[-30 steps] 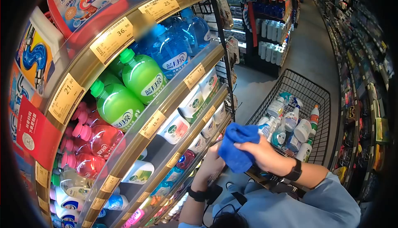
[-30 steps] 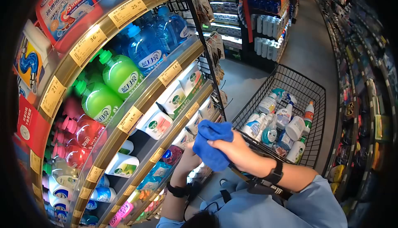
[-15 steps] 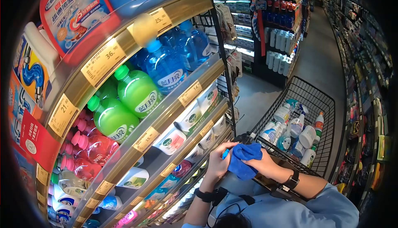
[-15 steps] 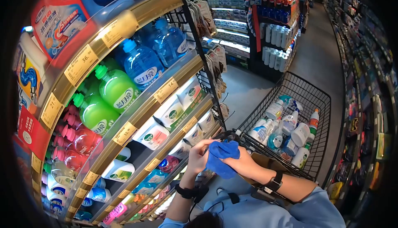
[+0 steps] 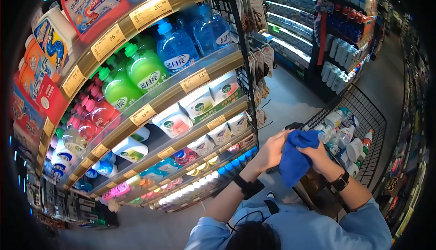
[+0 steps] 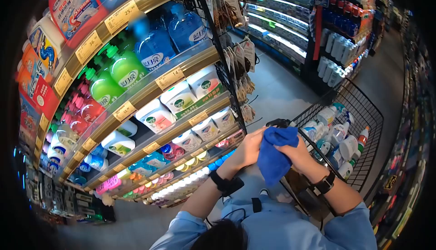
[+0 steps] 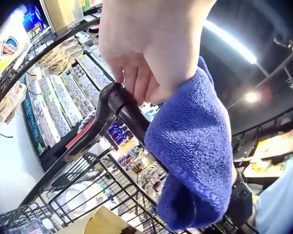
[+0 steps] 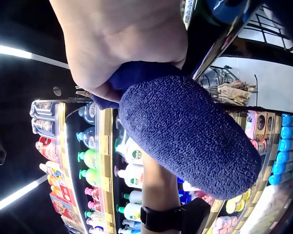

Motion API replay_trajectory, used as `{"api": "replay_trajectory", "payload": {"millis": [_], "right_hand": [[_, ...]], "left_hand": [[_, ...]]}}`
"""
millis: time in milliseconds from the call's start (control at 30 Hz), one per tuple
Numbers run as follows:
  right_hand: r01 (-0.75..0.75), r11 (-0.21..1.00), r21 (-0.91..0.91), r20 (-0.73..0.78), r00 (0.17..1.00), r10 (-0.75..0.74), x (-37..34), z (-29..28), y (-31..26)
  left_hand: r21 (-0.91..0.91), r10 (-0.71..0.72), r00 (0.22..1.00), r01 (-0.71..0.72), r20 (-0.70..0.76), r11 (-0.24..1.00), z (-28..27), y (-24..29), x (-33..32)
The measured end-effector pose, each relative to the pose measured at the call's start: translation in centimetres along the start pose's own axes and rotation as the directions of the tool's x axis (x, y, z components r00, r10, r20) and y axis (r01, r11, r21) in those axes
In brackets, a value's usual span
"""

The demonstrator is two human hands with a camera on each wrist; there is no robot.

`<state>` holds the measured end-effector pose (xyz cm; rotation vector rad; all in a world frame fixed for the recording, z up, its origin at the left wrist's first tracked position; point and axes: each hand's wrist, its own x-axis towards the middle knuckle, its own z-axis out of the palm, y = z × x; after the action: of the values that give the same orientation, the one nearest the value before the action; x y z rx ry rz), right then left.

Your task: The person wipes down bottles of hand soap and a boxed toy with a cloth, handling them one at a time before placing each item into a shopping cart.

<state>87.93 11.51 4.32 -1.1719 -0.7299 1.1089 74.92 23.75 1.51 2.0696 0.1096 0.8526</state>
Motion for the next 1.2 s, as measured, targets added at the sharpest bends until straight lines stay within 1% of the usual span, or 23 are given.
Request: {"api": "replay_trajectory", "payload": {"millis": [33,100,167,233,300,367,400,433,500,533,700,767,800,867,933,967,1000,1033,1067,1100,1133,1167,1200], "right_hand": [[0.008,1.0,0.029,0.018,1.0,-0.008,0.3,-0.7,-0.4],[0.023,1.0,-0.018,0.009,1.0,-0.023,0.9,-2.3,-0.6],[-0.005,0.999,-0.04,0.058,0.998,0.007,1.1,-3.6,-1.1],[-0.036,0.997,-0.062,0.112,0.993,0.043,1.3,-4.7,-1.5],[-0.017,0.989,-0.148,0.11,0.993,0.033,1.4,-5.3,-1.7],[0.0,0.989,-0.151,0.125,0.992,0.019,1.5,-6.3,-1.0],[0.014,0.984,-0.179,0.146,0.989,0.012,1.5,-6.8,-0.9],[0.015,0.985,-0.175,0.144,0.99,0.011,1.4,-7.1,-0.8],[0.07,0.966,-0.25,0.206,0.978,-0.018,1.2,-7.2,-1.1],[0.095,0.955,-0.282,0.229,0.973,-0.029,1.0,-6.9,-1.8],[0.148,0.951,-0.273,0.287,0.956,-0.066,1.2,-6.6,-1.5],[0.133,0.954,-0.268,0.266,0.962,-0.059,1.0,-6.0,-2.1],[0.136,0.952,-0.274,0.268,0.962,-0.06,1.0,-5.9,-1.9],[0.105,0.954,-0.281,0.184,0.981,-0.053,0.9,-5.6,-1.0],[0.107,0.942,-0.318,0.2,0.979,-0.043,0.8,-4.4,-1.6],[0.101,0.933,-0.346,0.203,0.979,-0.031,0.5,-3.6,-2.2],[0.086,0.899,-0.43,0.258,0.966,0.031,0.6,-2.8,-3.2],[0.086,0.898,-0.433,0.265,0.964,0.036,1.1,-1.8,-4.1],[0.179,0.846,-0.502,0.323,0.947,-0.009,1.6,-0.6,-4.9],[0.269,0.783,-0.561,0.378,0.924,-0.047,2.0,0.7,-5.8],[0.377,0.686,-0.622,0.433,0.896,-0.1,2.8,2.1,-6.8],[0.375,0.679,-0.631,0.423,0.9,-0.104,4.0,3.4,-7.3],[0.489,0.625,-0.609,0.496,0.849,-0.182,5.4,4.6,-7.3]], "left_hand": [[-0.018,-0.015,1.0,0.015,0.028,1.0,0.5,0.0,0.7],[-0.031,-0.031,0.998,0.033,0.049,0.999,1.7,-0.4,1.7],[0.056,0.035,0.996,-0.04,0.083,0.998,2.7,-1.3,2.2],[0.096,0.02,0.998,-0.026,0.064,0.995,3.9,-1.8,2.6],[0.142,0.007,0.997,-0.017,0.074,0.99,4.2,-2.0,3.0],[0.214,-0.013,0.99,-0.018,0.141,0.977,4.4,-2.2,3.4],[0.216,0.027,0.987,-0.062,0.159,0.974,4.7,-2.8,3.4],[0.217,0.026,0.986,-0.062,0.164,0.974,4.9,-2.3,3.5],[0.204,0.019,0.987,-0.052,0.162,0.978,4.7,-1.3,3.6],[0.192,-0.033,0.985,0.0,0.171,0.981,4.8,-1.1,3.4],[0.184,-0.032,0.979,-0.005,0.202,0.983,3.9,0.4,3.7],[0.24,-0.2,0.964,0.156,0.172,0.958,3.0,1.1,3.2],[0.237,-0.195,0.967,0.153,0.166,0.959,2.0,1.2,2.8],[0.489,0.048,0.999,-0.048,0.013,0.871,-0.8,1.3,1.8],[0.502,0.033,0.974,0.086,-0.225,0.861,-3.9,2.5,0.7],[0.528,0.065,0.958,0.096,-0.278,0.844,-5.8,4.3,0.9],[0.638,0.091,0.955,0.116,-0.283,0.761,-7.8,4.8,0.2],[0.685,0.123,0.932,0.158,-0.342,0.711,-9.6,5.3,-0.5],[0.729,0.158,0.904,0.205,-0.397,0.653,-11.1,5.9,-1.0],[0.717,0.156,0.882,0.246,-0.445,0.653,-12.5,6.1,-1.5],[0.744,0.184,0.858,0.286,-0.479,0.603,-13.6,6.4,-1.9],[0.766,0.219,0.833,0.322,-0.508,0.556,-14.4,6.4,-2.0],[0.761,0.222,0.832,0.313,-0.508,0.568,-14.8,6.3,-2.1]]}}
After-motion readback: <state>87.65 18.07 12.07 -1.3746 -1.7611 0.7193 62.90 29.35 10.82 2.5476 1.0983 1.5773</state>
